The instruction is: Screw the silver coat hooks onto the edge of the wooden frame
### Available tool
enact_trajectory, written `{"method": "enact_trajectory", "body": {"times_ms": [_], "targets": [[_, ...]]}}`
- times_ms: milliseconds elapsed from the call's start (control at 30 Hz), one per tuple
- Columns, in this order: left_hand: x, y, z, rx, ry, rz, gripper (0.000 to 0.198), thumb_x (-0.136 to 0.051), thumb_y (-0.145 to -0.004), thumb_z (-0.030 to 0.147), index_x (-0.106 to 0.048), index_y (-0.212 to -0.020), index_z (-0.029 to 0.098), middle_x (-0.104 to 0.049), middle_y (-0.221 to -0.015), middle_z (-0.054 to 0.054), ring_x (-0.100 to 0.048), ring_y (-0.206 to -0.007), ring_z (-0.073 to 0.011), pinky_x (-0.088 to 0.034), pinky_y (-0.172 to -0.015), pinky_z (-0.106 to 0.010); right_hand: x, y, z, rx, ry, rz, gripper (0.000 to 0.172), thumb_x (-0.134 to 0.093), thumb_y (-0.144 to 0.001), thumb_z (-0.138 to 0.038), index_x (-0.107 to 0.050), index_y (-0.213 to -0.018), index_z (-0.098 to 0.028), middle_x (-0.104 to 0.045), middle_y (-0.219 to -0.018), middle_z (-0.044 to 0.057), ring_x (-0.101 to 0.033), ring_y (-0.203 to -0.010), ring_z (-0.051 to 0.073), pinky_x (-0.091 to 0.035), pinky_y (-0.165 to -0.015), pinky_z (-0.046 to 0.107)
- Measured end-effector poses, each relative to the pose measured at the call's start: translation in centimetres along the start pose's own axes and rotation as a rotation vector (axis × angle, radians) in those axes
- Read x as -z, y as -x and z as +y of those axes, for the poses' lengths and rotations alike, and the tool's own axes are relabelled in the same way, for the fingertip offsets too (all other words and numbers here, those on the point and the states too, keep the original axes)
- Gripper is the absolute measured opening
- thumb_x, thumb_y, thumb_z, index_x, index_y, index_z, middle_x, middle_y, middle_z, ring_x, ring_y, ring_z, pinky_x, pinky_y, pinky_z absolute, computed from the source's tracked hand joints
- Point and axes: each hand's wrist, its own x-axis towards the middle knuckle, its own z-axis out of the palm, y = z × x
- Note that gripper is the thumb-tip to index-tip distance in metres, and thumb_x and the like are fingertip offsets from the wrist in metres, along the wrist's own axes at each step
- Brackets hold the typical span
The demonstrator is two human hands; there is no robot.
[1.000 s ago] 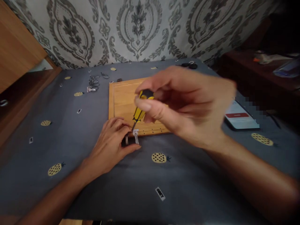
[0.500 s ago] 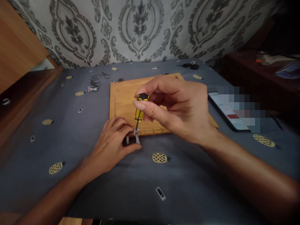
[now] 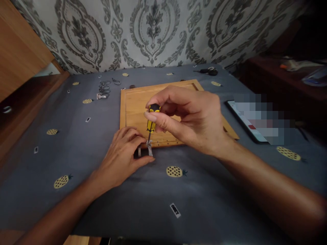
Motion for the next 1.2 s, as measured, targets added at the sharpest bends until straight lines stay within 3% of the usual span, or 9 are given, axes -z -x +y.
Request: {"method": "enact_trajectory", "body": {"times_ms": [167, 367, 567, 900, 1200], "targets": [[0.0, 0.0, -0.1, 0.001, 0.014, 0.004, 0.026, -0.079, -0.082, 0.036, -0.066, -0.099, 0.022, -0.062, -0.109, -0.004, -0.054, -0.113, -0.0269, -0.046, -0.097, -0.047, 0.5, -0.1, -0.3, 0.003, -0.001, -0.039, 0.028, -0.072, -0.088, -0.045, -0.067, -0.093, -0.018, -0.062, -0.077, -0.002, -0.055, -0.059, 0.007, -0.050, -0.052, 0.019], [-0.1, 0.0, -0.2, -0.001, 0.020, 0.009, 0.024, -0.078, -0.083, 0.036, -0.067, -0.099, 0.022, -0.062, -0.106, -0.004, -0.054, -0.110, -0.0264, -0.046, -0.095, -0.047, 1.8, -0.5, -1.1, -0.015, -0.030, -0.225, 0.015, -0.068, -0.093, -0.028, -0.069, -0.102, -0.016, -0.067, -0.082, -0.001, -0.062, -0.063, 0.007, -0.050, -0.054, 0.017], [-0.1, 0.0, -0.1, 0.005, 0.015, 0.004, 0.025, -0.078, -0.082, 0.038, -0.067, -0.098, 0.022, -0.062, -0.105, -0.004, -0.054, -0.109, -0.0261, -0.046, -0.094, -0.046, 1.5, -0.5, -0.7, 0.036, -0.012, -0.166, 0.025, -0.069, -0.091, -0.042, -0.069, -0.089, -0.017, -0.064, -0.073, -0.002, -0.060, -0.060, 0.008, -0.049, -0.053, 0.018], [-0.2, 0.0, -0.2, -0.012, 0.019, 0.017, 0.027, -0.079, -0.082, 0.036, -0.065, -0.099, 0.022, -0.062, -0.104, -0.003, -0.054, -0.109, -0.0253, -0.045, -0.096, -0.045, 1.3, -0.4, -0.9, 0.001, 0.050, -0.139, 0.020, -0.072, -0.089, -0.038, -0.067, -0.084, -0.020, -0.061, -0.069, -0.004, -0.057, -0.057, 0.008, -0.045, -0.053, 0.021], [-0.2, 0.0, -0.3, -0.030, 0.012, 0.036, 0.029, -0.082, -0.079, 0.034, -0.065, -0.099, 0.021, -0.062, -0.103, -0.003, -0.054, -0.108, -0.0248, -0.045, -0.095, -0.044, 1.3, -0.5, -1.0, 0.031, 0.085, -0.141, 0.026, -0.068, -0.092, -0.040, -0.065, -0.083, -0.016, -0.060, -0.072, -0.003, -0.055, -0.060, 0.007, -0.044, -0.055, 0.020]]}}
